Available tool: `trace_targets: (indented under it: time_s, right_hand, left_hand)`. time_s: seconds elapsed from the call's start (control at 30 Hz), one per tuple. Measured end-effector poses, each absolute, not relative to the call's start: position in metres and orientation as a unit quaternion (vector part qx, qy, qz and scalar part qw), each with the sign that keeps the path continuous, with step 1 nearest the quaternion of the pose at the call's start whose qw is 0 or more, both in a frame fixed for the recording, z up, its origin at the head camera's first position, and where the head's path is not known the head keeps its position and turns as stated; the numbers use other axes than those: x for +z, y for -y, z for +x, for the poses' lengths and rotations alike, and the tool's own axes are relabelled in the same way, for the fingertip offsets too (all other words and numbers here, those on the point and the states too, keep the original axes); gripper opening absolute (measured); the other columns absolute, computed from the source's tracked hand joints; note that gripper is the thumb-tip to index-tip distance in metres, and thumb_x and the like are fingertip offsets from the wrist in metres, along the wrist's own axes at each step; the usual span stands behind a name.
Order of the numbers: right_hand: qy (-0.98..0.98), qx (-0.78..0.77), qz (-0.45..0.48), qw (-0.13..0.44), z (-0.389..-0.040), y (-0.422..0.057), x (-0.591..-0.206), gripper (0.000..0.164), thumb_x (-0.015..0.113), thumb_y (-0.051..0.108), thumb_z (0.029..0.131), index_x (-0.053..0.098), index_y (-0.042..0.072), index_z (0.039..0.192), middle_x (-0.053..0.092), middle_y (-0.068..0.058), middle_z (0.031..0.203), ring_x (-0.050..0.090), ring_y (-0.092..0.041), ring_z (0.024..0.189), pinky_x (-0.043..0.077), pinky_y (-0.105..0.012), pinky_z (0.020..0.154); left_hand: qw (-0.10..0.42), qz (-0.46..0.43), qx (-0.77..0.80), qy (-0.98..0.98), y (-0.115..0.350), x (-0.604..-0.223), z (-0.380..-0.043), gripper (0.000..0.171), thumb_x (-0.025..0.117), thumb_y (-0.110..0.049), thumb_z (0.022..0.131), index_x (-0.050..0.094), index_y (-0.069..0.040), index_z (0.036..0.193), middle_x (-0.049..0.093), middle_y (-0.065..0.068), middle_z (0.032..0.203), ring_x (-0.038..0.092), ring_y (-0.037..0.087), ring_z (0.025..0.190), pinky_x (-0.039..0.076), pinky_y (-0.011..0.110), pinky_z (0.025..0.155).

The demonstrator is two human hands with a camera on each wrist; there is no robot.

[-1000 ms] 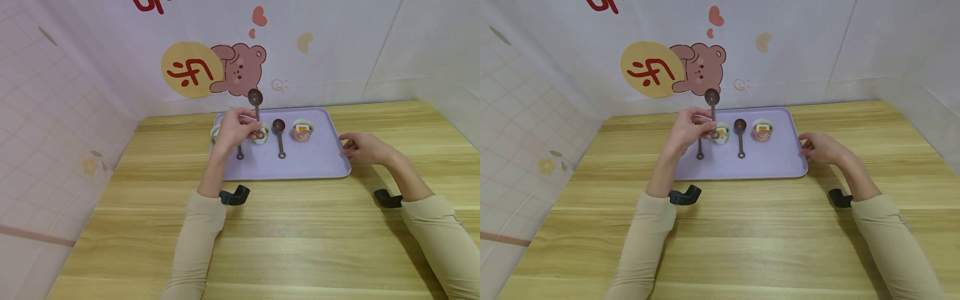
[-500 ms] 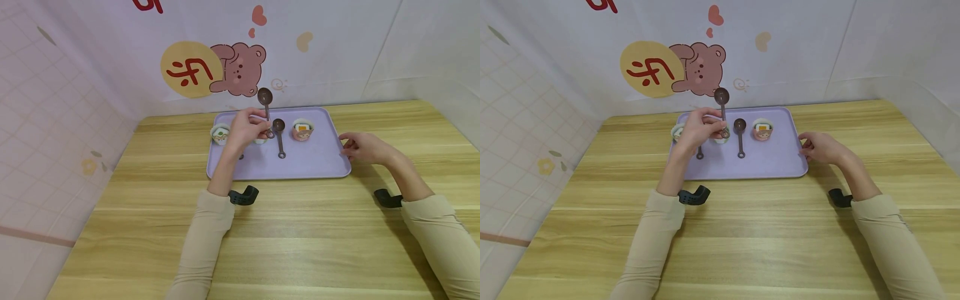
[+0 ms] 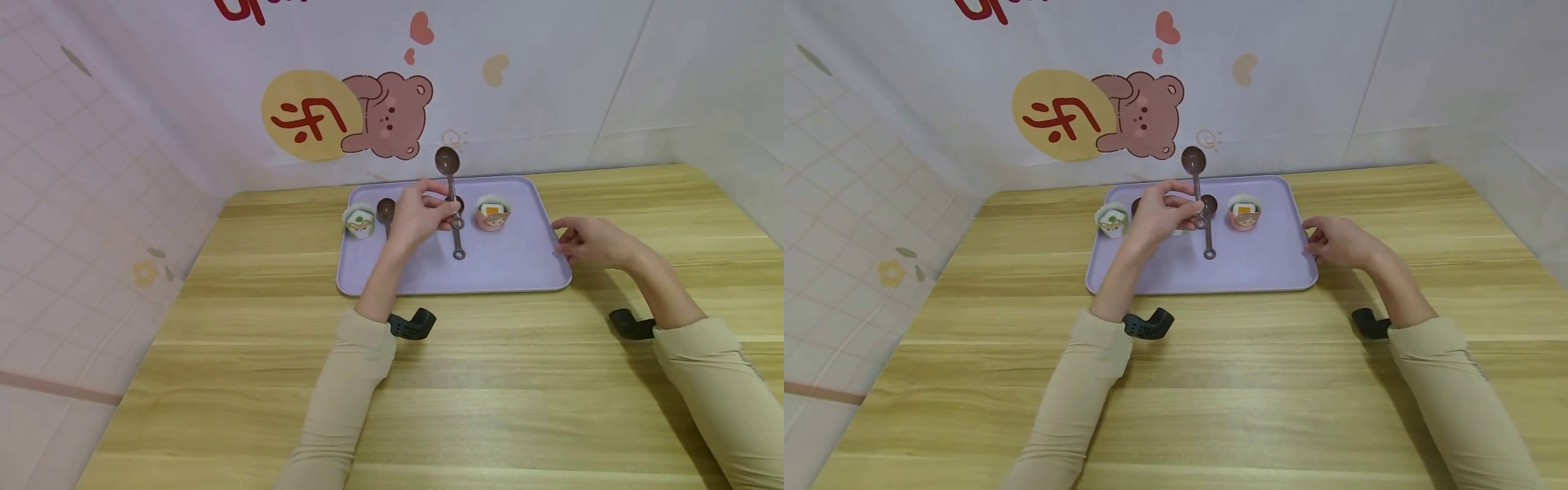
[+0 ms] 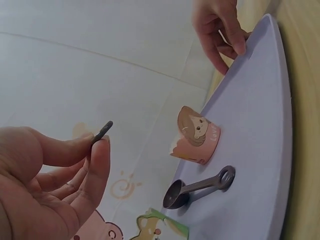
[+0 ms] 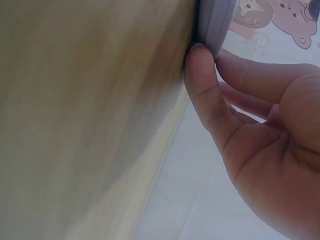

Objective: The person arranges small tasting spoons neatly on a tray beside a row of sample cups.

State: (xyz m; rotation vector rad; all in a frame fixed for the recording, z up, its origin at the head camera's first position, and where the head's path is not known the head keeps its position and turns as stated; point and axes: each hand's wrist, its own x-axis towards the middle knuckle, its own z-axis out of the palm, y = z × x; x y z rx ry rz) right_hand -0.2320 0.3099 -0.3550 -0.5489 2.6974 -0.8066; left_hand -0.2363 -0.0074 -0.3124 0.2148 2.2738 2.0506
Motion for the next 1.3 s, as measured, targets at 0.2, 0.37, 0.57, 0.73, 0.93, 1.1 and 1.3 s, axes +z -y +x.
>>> trace_targets:
  time_s: [0.2, 0.37, 0.57, 0.73, 0.93, 1.1, 1.3]
  right_hand:
    - [-0.933, -0.275, -0.191, 0.134, -0.232, -0.310, -0.355, 0.042, 0.063, -0.005, 0.095, 0.046, -0.021, 0.130, 0.068, -0.023, 0.094, 0.070, -0.030, 0.077, 0.060, -0.040, 0.069]
    - [-0.933, -0.274, -0.193, 0.132, -0.232, -0.310, -0.354, 0.043, 0.063, -0.004, 0.095, 0.046, -0.021, 0.130, 0.068, -0.024, 0.094, 0.070, -0.030, 0.077, 0.060, -0.040, 0.068]
    - [-0.933, -0.274, -0.193, 0.133, -0.231, -0.310, -0.354, 0.043, 0.063, -0.004, 0.095, 0.045, -0.021, 0.130, 0.068, -0.024, 0.094, 0.070, -0.030, 0.077, 0.060, -0.040, 0.068]
    - [-0.933, -0.272, -0.194, 0.130, -0.231, -0.310, -0.354, 0.043, 0.064, -0.004, 0.095, 0.046, -0.021, 0.130, 0.068, -0.024, 0.094, 0.070, -0.030, 0.077, 0.060, -0.039, 0.068]
    - [-0.934, -0.271, -0.195, 0.129, -0.231, -0.311, -0.355, 0.043, 0.064, -0.004, 0.095, 0.045, -0.022, 0.131, 0.068, -0.024, 0.094, 0.070, -0.030, 0.078, 0.060, -0.039, 0.067]
    - [-0.932, -0.276, -0.196, 0.129, -0.231, -0.310, -0.355, 0.043, 0.063, -0.005, 0.095, 0.045, -0.022, 0.130, 0.068, -0.024, 0.093, 0.069, -0.030, 0.077, 0.060, -0.039, 0.067]
    - [-0.932, -0.275, -0.197, 0.128, -0.231, -0.310, -0.355, 0.042, 0.063, -0.006, 0.095, 0.046, -0.022, 0.130, 0.068, -0.023, 0.092, 0.069, -0.029, 0.076, 0.060, -0.039, 0.067]
  left_hand:
    - [0.015, 0.070, 0.669, -0.740, -0.008, -0.319, -0.236, 0.022, 0.072, 0.004, 0.091, 0.064, 0.005, 0.111, 0.072, 0.020, 0.084, 0.061, 0.010, 0.053, 0.060, 0.030, 0.060]
    - [-0.001, 0.071, 0.670, -0.739, -0.022, -0.324, -0.235, 0.019, 0.072, 0.003, 0.091, 0.065, 0.005, 0.109, 0.071, 0.018, 0.081, 0.060, 0.009, 0.052, 0.061, 0.035, 0.062]
    - [-0.011, 0.069, 0.680, -0.730, -0.034, -0.326, -0.231, 0.018, 0.074, 0.002, 0.090, 0.067, 0.004, 0.105, 0.072, 0.015, 0.077, 0.061, 0.011, 0.051, 0.060, 0.031, 0.058]
    - [-0.010, 0.068, 0.680, -0.730, -0.044, -0.329, -0.228, 0.018, 0.075, 0.001, 0.089, 0.069, 0.003, 0.106, 0.072, 0.014, 0.076, 0.061, 0.010, 0.050, 0.060, 0.032, 0.058]
    - [-0.010, 0.065, 0.691, -0.720, -0.054, -0.332, -0.228, 0.018, 0.076, 0.003, 0.088, 0.069, 0.004, 0.105, 0.071, 0.014, 0.073, 0.061, 0.010, 0.050, 0.059, 0.028, 0.055]
    - [-0.010, 0.067, 0.703, -0.708, -0.060, -0.336, -0.228, 0.019, 0.075, 0.005, 0.088, 0.069, 0.007, 0.106, 0.072, 0.019, 0.076, 0.061, 0.010, 0.049, 0.061, 0.044, 0.064]
    - [-0.003, 0.062, 0.711, -0.701, -0.069, -0.342, -0.228, 0.021, 0.075, 0.005, 0.088, 0.069, 0.006, 0.108, 0.073, 0.018, 0.077, 0.060, 0.009, 0.048, 0.059, 0.052, 0.070]
